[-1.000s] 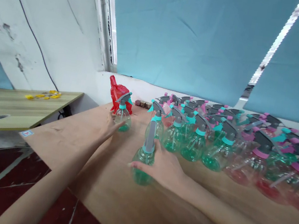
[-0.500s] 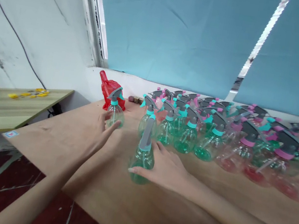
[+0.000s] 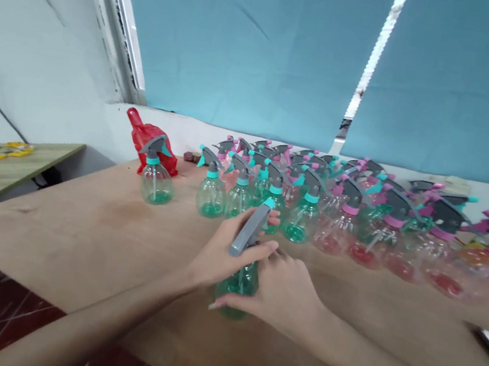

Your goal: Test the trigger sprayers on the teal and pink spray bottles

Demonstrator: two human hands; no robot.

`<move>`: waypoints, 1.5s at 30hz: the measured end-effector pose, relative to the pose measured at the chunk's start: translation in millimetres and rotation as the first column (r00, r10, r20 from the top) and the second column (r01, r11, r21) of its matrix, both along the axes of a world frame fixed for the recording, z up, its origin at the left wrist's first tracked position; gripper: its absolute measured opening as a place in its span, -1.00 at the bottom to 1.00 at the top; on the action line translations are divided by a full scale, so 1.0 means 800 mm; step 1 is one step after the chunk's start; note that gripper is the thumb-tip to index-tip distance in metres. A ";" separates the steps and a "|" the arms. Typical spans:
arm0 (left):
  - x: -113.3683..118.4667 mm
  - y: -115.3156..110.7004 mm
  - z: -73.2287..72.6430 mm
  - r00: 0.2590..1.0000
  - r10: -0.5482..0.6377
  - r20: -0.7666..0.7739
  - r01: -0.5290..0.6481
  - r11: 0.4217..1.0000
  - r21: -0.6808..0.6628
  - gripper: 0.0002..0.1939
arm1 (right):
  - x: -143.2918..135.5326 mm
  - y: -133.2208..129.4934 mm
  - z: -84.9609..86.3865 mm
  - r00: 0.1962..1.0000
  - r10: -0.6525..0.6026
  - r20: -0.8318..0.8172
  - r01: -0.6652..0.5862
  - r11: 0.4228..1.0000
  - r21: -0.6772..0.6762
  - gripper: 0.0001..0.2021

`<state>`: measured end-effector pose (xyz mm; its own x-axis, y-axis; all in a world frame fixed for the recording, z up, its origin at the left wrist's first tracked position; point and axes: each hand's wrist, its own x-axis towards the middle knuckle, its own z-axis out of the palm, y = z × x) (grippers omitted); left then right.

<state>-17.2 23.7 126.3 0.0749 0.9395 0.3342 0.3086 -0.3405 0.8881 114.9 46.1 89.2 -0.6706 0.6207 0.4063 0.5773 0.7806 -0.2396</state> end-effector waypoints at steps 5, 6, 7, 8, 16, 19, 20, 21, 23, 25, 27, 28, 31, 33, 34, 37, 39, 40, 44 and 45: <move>0.041 0.014 -0.012 0.998 0.054 -0.041 -0.050 0.994 0.092 -0.69 | 0.057 0.016 -0.012 0.998 0.048 -0.034 -0.050 0.996 -0.071 -0.13; 0.046 0.017 -0.013 0.997 0.058 -0.046 -0.054 0.994 0.090 -0.68 | 0.072 0.022 -0.017 0.996 0.080 -0.031 -0.083 0.991 -0.102 -0.17; 0.049 0.020 -0.014 0.997 0.063 -0.052 -0.059 0.995 0.081 -0.68 | 0.088 0.029 -0.024 0.995 0.099 -0.025 -0.101 0.986 -0.135 -0.22; 0.053 0.024 -0.014 0.996 0.072 -0.059 -0.068 0.995 0.072 -0.69 | 0.105 0.037 -0.031 0.996 0.088 -0.019 -0.090 0.982 -0.165 -0.25; 0.067 0.053 -0.008 0.993 0.077 -0.090 -0.073 0.997 0.040 -0.68 | 0.206 0.087 -0.100 0.993 -0.070 0.100 0.093 0.964 -0.248 -0.30; 0.072 0.061 -0.006 0.992 0.063 -0.106 -0.059 0.997 0.045 -0.69 | 0.211 0.089 -0.107 0.990 -0.084 0.114 0.109 0.965 -0.238 -0.29; 0.074 0.063 -0.006 0.992 0.053 -0.114 -0.048 0.998 0.045 -0.70 | 0.210 0.089 -0.107 0.989 -0.088 0.117 0.114 0.965 -0.235 -0.29; 0.075 0.065 -0.005 0.992 0.041 -0.118 -0.036 0.998 0.043 -0.72 | 0.210 0.088 -0.107 0.988 -0.091 0.122 0.117 0.965 -0.234 -0.29; 0.078 0.067 -0.004 0.992 0.008 -0.122 -0.004 0.999 0.034 -0.75 | 0.209 0.087 -0.105 0.987 -0.090 0.134 0.120 0.964 -0.235 -0.29; 0.079 0.069 -0.003 0.993 -0.021 -0.117 0.024 1.000 0.020 -0.81 | 0.208 0.087 -0.103 0.986 -0.084 0.141 0.116 0.963 -0.242 -0.29; 0.080 0.071 -0.003 0.993 -0.038 -0.113 0.040 0.999 0.019 -0.86 | 0.208 0.087 -0.102 0.988 -0.080 0.135 0.113 0.961 -0.252 -0.29; 0.080 0.072 -0.003 0.992 -0.045 -0.114 0.048 0.998 0.026 -0.88 | 0.209 0.087 -0.101 0.989 -0.082 0.126 0.112 0.960 -0.256 -0.29; 0.079 0.074 -0.003 0.990 -0.068 -0.120 0.074 0.996 0.050 -0.88 | 0.209 0.086 -0.100 0.991 -0.084 0.102 0.109 0.958 -0.267 -0.30; 0.078 0.075 -0.001 0.987 -0.071 -0.141 0.078 0.996 0.043 -0.86 | 0.209 0.087 -0.101 0.992 -0.085 0.090 0.107 0.957 -0.270 -0.31; 0.079 0.074 0.000 0.986 -0.060 -0.157 0.066 0.997 0.028 -0.83 | 0.210 0.087 -0.101 0.993 -0.080 0.087 0.101 0.957 -0.272 -0.31; 0.081 0.071 0.002 0.983 -0.023 -0.181 0.018 0.999 -0.029 -0.70 | 0.213 0.088 -0.103 0.995 -0.060 0.078 0.080 0.956 -0.282 -0.32; 0.082 0.070 0.000 0.987 -0.005 -0.161 -0.002 0.999 -0.044 -0.65 | 0.214 0.089 -0.104 0.996 -0.055 0.077 0.075 0.955 -0.285 -0.33; 0.082 0.069 -0.002 0.988 -0.001 -0.156 -0.006 0.999 -0.041 -0.64 | 0.214 0.090 -0.104 0.996 -0.057 0.075 0.076 0.955 -0.286 -0.33; 0.079 0.072 -0.015 0.982 0.026 -0.185 -0.030 0.999 -0.019 -0.62 | 0.215 0.090 -0.102 0.996 -0.044 0.074 0.063 0.955 -0.291 -0.35; 0.078 0.074 -0.016 0.982 0.026 -0.189 -0.029 0.999 -0.013 -0.62 | 0.214 0.090 -0.101 0.997 -0.041 0.071 0.060 0.954 -0.292 -0.35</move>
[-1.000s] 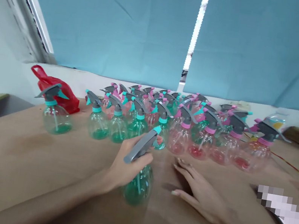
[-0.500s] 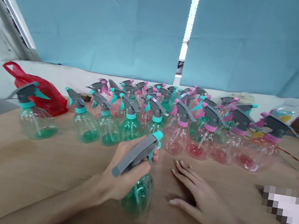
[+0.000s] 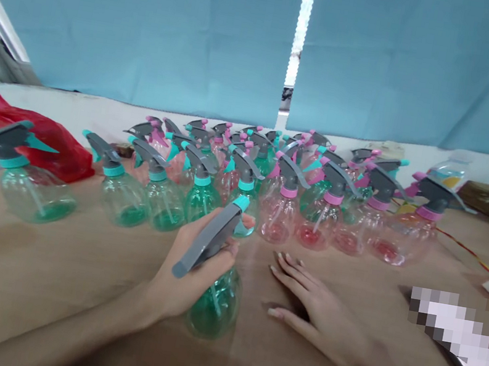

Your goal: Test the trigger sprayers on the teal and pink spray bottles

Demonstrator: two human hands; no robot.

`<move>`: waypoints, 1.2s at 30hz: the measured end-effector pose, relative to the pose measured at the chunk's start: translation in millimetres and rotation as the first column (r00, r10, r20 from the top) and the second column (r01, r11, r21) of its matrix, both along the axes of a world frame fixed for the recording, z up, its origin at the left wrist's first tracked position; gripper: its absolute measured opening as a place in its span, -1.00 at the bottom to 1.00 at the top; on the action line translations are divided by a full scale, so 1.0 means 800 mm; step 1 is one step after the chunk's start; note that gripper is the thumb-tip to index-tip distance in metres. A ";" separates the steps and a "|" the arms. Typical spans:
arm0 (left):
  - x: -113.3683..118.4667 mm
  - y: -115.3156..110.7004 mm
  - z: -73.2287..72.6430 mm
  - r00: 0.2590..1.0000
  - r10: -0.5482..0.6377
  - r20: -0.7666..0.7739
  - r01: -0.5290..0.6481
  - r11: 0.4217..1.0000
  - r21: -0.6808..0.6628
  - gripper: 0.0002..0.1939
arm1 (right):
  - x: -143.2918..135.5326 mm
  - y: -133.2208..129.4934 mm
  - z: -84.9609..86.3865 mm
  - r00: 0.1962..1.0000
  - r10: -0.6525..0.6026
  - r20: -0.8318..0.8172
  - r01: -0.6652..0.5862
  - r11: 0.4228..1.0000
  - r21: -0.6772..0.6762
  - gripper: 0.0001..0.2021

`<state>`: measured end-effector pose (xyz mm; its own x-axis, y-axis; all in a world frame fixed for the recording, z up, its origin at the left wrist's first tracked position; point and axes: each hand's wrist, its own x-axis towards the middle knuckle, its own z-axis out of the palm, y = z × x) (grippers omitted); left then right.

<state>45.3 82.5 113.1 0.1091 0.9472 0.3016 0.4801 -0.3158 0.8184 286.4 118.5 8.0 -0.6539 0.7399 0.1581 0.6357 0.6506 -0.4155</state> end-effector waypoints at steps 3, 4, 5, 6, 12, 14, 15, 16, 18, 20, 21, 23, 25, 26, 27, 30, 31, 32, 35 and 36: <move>0.000 0.002 0.001 1.000 -0.010 0.001 0.010 1.000 0.010 -0.62 | 0.000 0.000 0.002 1.000 0.002 -0.005 -0.002 1.000 -0.006 -0.35; 0.000 0.001 0.002 1.000 -0.012 0.002 0.012 1.000 0.012 -0.63 | 0.001 0.000 0.003 1.000 0.002 -0.003 -0.002 1.000 -0.009 -0.35; 0.001 0.001 0.004 1.000 -0.014 0.001 0.014 1.000 0.013 -0.63 | 0.001 0.000 0.003 1.000 0.003 0.000 -0.003 1.000 -0.012 -0.35; 0.001 0.000 0.005 1.000 -0.013 -0.002 0.013 1.000 0.014 -0.63 | 0.001 0.000 0.004 1.000 0.004 0.002 -0.004 1.000 -0.015 -0.35; 0.003 -0.002 0.009 1.000 -0.008 -0.023 0.008 1.000 0.005 -0.62 | -0.001 0.000 0.006 1.000 -0.001 -0.006 0.001 1.000 -0.021 -0.35; 0.003 -0.002 0.009 1.000 -0.015 -0.009 0.015 1.000 0.003 -0.63 | -0.001 0.000 0.007 1.000 -0.002 0.014 0.002 1.000 -0.015 -0.34; 0.003 -0.002 0.009 1.000 -0.017 -0.002 0.017 1.000 -0.001 -0.63 | -0.002 0.000 0.007 1.000 -0.001 0.021 0.002 1.000 -0.014 -0.34; 0.004 -0.002 0.009 1.000 -0.019 0.005 0.019 1.000 -0.005 -0.63 | -0.002 0.000 0.007 1.000 -0.001 0.021 0.002 1.000 -0.013 -0.34; 0.004 -0.002 0.009 1.000 -0.021 0.009 0.021 1.000 -0.007 -0.63 | -0.002 0.000 0.007 1.000 -0.001 0.002 0.001 1.000 -0.012 -0.35; 0.004 -0.002 0.009 1.000 -0.013 -0.006 0.013 1.000 0.001 -0.63 | -0.002 0.000 0.006 1.000 -0.002 -0.023 0.002 1.000 -0.007 -0.36; 0.004 -0.002 0.009 1.000 -0.011 -0.014 0.011 1.000 0.010 -0.64 | -0.001 0.000 0.005 1.000 -0.001 -0.030 0.001 1.000 -0.002 -0.36; 0.003 -0.002 0.009 1.000 -0.007 -0.022 0.007 1.000 0.027 -0.65 | -0.001 0.000 0.004 1.000 0.006 -0.029 -0.006 1.000 0.005 -0.36; 0.003 -0.001 0.008 1.000 -0.006 -0.016 0.007 1.000 0.022 -0.64 | 0.000 0.000 0.003 1.000 0.015 -0.027 -0.015 1.000 0.009 -0.36; 0.003 -0.001 0.008 1.000 -0.009 -0.008 0.009 1.000 0.014 -0.63 | 0.000 0.000 0.003 0.999 0.015 -0.031 -0.015 1.000 0.009 -0.36; 0.003 -0.001 0.008 1.000 -0.011 0.002 0.011 1.000 0.006 -0.63 | 0.001 0.000 0.002 0.999 0.013 -0.036 -0.013 1.000 0.008 -0.36; 0.004 -0.001 0.008 0.999 -0.020 0.025 0.020 1.000 -0.004 -0.62 | 0.001 0.000 0.002 0.999 0.004 -0.047 -0.004 1.000 0.000 -0.36; 0.005 -0.001 0.009 0.999 -0.018 0.027 0.018 1.000 -0.005 -0.62 | 0.000 0.000 0.002 0.999 0.002 -0.047 -0.002 1.000 -0.002 -0.36; 0.005 -0.001 0.009 1.000 -0.013 0.024 0.013 1.000 -0.005 -0.63 | 0.000 0.000 0.003 0.999 0.002 -0.046 -0.002 1.000 -0.004 -0.36; 0.005 -0.001 0.010 1.000 0.001 0.006 -0.002 1.000 0.006 -0.65 | 0.000 0.000 0.003 0.999 0.003 -0.043 -0.003 1.000 -0.005 -0.36; 0.005 -0.001 0.011 1.000 0.004 -0.003 -0.004 1.000 0.009 -0.65 | 0.000 0.000 0.003 0.999 0.005 -0.041 -0.005 1.000 -0.007 -0.36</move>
<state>49.5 81.7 121.5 0.1060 0.9448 0.3100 0.4840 -0.3213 0.8140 286.4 118.4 10.6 -0.6508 0.7377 0.1798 0.6148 0.6509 -0.4454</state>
